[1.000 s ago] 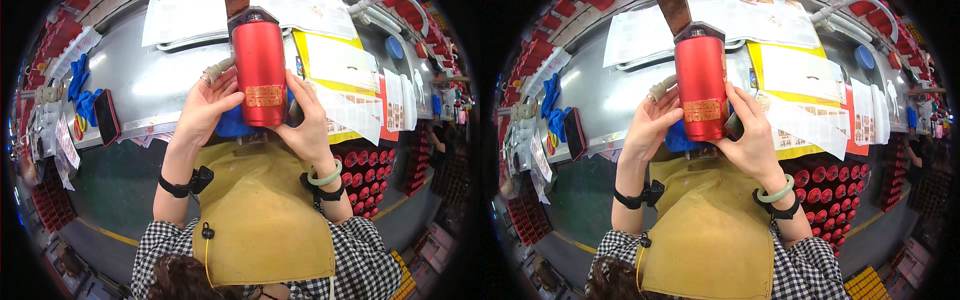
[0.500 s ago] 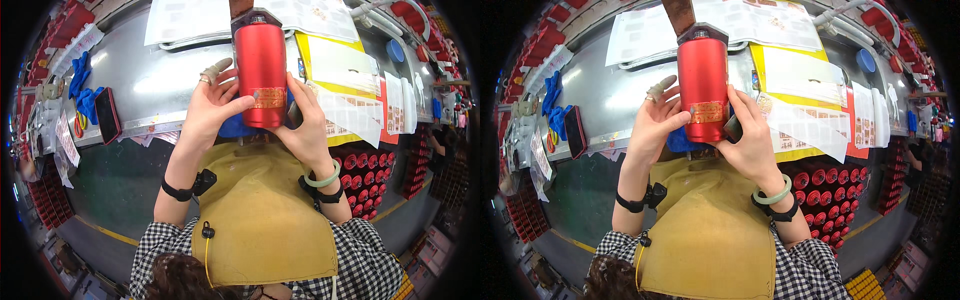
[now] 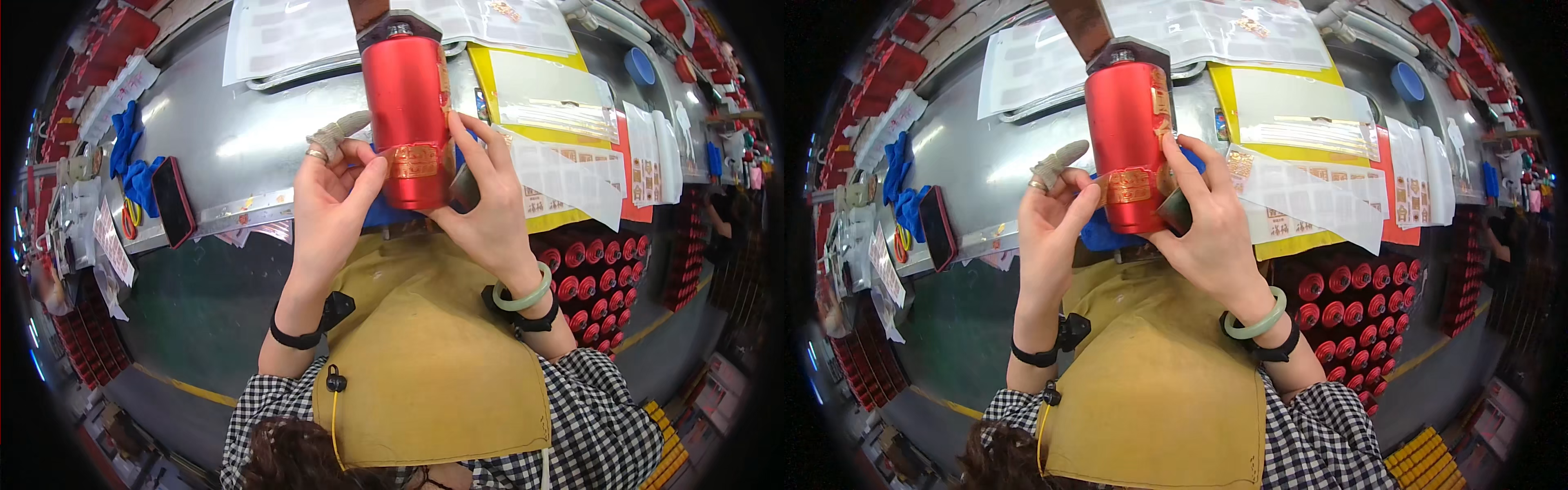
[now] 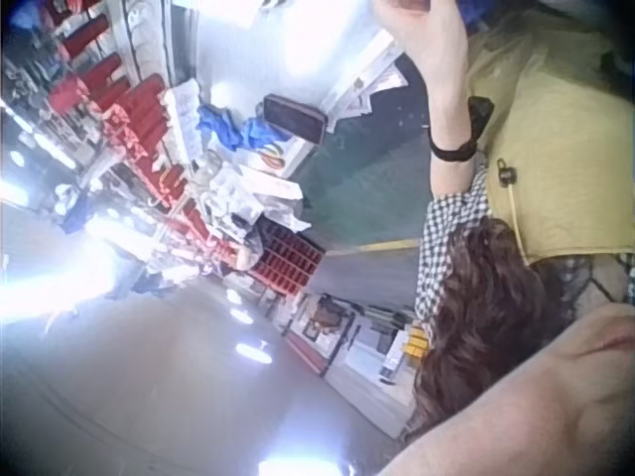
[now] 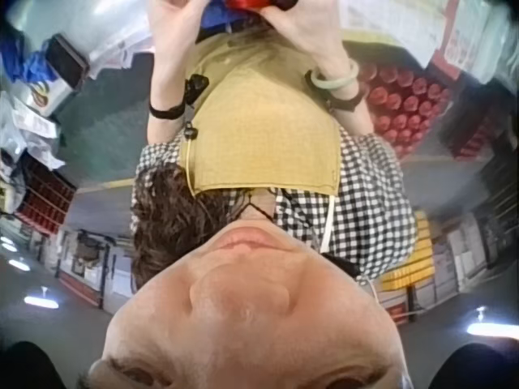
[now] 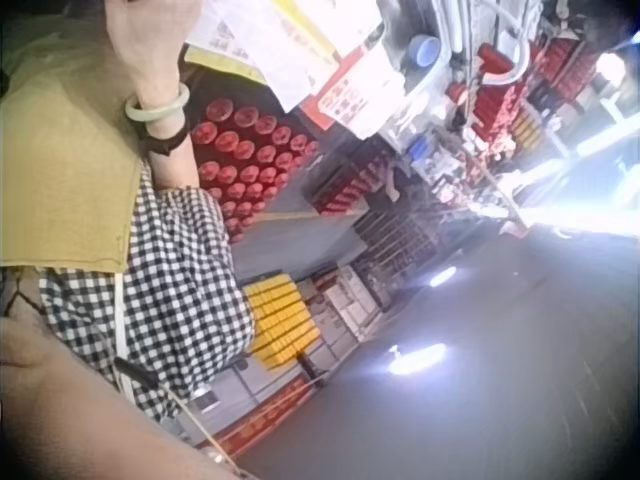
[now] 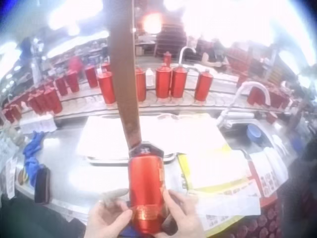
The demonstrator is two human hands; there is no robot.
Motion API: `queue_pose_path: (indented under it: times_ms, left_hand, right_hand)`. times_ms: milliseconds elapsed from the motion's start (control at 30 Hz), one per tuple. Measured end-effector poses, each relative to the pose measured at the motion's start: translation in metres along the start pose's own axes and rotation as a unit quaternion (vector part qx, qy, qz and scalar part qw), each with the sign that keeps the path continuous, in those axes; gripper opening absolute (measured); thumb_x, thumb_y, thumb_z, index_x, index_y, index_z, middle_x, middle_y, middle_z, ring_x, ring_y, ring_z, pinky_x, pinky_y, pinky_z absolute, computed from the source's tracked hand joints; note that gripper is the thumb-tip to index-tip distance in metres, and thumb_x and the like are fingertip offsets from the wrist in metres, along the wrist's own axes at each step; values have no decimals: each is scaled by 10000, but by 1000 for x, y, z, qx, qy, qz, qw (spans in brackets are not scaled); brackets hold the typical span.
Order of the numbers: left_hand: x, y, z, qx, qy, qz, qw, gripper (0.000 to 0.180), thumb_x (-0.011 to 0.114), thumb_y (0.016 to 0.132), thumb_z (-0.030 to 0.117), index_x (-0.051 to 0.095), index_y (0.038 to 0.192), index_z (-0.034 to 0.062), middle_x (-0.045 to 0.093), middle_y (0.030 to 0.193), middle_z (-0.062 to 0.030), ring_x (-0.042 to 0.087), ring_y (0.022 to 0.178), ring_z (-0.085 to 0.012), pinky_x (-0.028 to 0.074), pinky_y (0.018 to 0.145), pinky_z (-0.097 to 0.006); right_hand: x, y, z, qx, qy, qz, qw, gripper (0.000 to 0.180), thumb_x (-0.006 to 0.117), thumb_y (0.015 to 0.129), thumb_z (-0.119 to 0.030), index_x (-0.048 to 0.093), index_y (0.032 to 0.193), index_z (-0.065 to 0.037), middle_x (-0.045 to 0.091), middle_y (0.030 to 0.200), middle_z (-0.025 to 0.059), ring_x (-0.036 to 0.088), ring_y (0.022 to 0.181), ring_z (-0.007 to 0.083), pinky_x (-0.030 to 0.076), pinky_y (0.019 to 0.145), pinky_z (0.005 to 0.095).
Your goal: Apply multiple labels and decorative stickers to a red cylindrical container.
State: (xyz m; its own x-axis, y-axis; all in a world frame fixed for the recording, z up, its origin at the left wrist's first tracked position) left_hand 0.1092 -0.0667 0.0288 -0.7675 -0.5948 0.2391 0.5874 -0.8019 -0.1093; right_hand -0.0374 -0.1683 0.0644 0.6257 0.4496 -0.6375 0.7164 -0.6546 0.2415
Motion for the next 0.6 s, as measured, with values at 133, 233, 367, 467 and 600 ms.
queue_pose_path:
  times_ms: [133,233,367,467,600]
  left_hand:
    - [13,-3,17,6,-25,-15,1000,484,644,996,-23,510,1461,-31,587,1025,-11,634,994,-131,545,918,-325]
    - [28,-1,28,6,-9,-40,999,496,654,988,-26,509,1462,-30,579,1027,-5,623,986,-114,530,918,-299]
    - [47,0,35,11,-22,-72,997,501,654,987,-59,493,1459,-22,572,1044,-5,620,1003,-83,535,922,-253]
    - [55,-1,34,3,-41,-78,996,500,654,987,-60,493,1459,-21,569,1050,-4,614,1003,-77,529,929,-253]
    - [39,-4,35,22,-43,-48,998,488,634,1001,-52,488,1465,-16,561,1054,-1,596,1003,-73,510,939,-251]
  right_hand:
    - [-1,1,5,-8,64,-10,998,1054,980,623,-184,486,1546,-61,505,1467,176,559,1300,354,479,1082,430]
    - [-2,0,13,13,133,-37,990,1124,1002,600,-235,452,1566,-66,485,1471,181,522,1335,361,457,1107,442]
    - [6,-3,23,73,234,-76,966,1188,1002,600,-238,383,1599,-62,482,1482,196,502,1368,380,453,1122,456]
    - [3,1,13,-12,101,-34,994,1215,995,605,-221,339,1615,-60,480,1491,214,498,1369,402,462,1113,466]
    - [9,7,12,-15,95,-19,995,1073,939,661,-126,397,1584,-42,565,1403,231,591,1260,423,528,1028,453]
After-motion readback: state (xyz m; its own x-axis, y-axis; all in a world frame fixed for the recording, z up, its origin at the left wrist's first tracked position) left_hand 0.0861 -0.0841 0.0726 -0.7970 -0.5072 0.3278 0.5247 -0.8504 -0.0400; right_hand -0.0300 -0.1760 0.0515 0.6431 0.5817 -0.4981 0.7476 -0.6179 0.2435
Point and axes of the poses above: each hand's wrist, its own y-axis towards the middle knuckle, its own x-axis out of the palm, z = x × y, the point moved 10 cm from there along y, towards the middle knuckle
